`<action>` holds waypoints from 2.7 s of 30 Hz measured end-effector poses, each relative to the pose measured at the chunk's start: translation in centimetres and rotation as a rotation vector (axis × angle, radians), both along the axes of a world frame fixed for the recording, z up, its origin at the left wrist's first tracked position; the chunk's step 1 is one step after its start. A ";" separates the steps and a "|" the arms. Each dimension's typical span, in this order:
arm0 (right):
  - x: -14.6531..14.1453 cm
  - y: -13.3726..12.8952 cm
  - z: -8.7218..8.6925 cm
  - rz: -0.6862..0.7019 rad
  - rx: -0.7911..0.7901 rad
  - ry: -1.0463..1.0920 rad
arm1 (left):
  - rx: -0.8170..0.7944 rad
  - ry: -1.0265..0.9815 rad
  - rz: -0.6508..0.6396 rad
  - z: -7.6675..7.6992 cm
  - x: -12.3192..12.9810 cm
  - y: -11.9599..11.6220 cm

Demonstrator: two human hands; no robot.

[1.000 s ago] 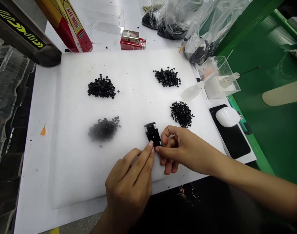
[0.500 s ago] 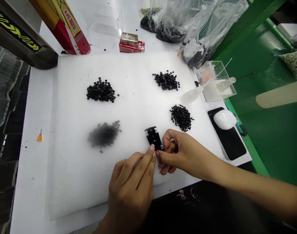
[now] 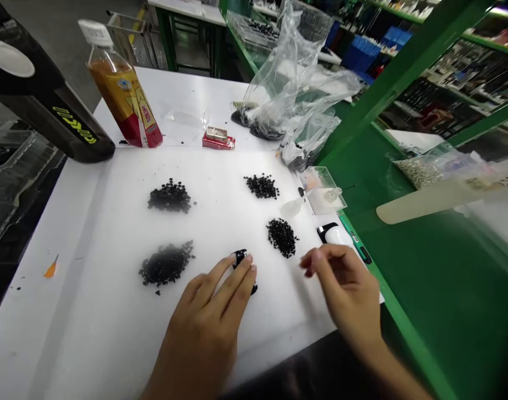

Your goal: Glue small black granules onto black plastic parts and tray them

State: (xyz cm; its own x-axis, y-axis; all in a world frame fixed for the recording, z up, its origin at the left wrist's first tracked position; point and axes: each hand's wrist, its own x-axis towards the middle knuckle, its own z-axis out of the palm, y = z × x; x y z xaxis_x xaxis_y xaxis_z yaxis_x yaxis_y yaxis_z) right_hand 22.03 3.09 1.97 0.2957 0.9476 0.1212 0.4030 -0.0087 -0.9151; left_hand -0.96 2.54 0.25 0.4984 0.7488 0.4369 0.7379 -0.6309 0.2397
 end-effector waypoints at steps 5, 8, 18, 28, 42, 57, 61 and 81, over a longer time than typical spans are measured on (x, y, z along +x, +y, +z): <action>2.3 6.1 -0.2 -0.072 0.087 -0.031 | -0.017 0.068 -0.133 -0.3 -0.5 2.0; 1.9 8.7 -1.3 0.031 0.050 0.011 | 0.018 0.069 -0.065 -0.8 -0.8 1.3; 0.7 4.3 0.2 -0.046 0.041 0.446 | 0.043 -0.003 0.111 -1.3 -0.3 -1.5; -2.5 1.1 -0.4 -0.267 0.060 0.821 | -0.034 -0.130 0.224 -0.9 1.1 -0.8; -3.0 0.6 -1.4 -0.281 0.012 0.595 | -0.094 -0.238 0.275 -0.7 1.7 -0.6; -3.2 0.4 -1.6 -0.285 0.034 0.486 | -0.127 -0.245 0.293 -0.4 1.9 -0.6; -3.3 0.5 -1.5 -0.298 0.019 0.491 | -0.136 -0.243 0.290 -0.4 1.9 -0.6; -3.4 0.8 -1.0 -0.424 -0.024 0.535 | -0.139 -0.257 0.296 -0.5 1.9 -0.7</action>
State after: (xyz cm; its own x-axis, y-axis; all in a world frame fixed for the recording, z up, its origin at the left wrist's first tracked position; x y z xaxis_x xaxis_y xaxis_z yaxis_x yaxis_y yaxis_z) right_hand 18.58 3.85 0.98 0.6556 0.7370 -0.1645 -0.1477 -0.0885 -0.9851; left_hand 0.91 1.83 -0.21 0.1403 0.9040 0.4039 0.7875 -0.3491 0.5079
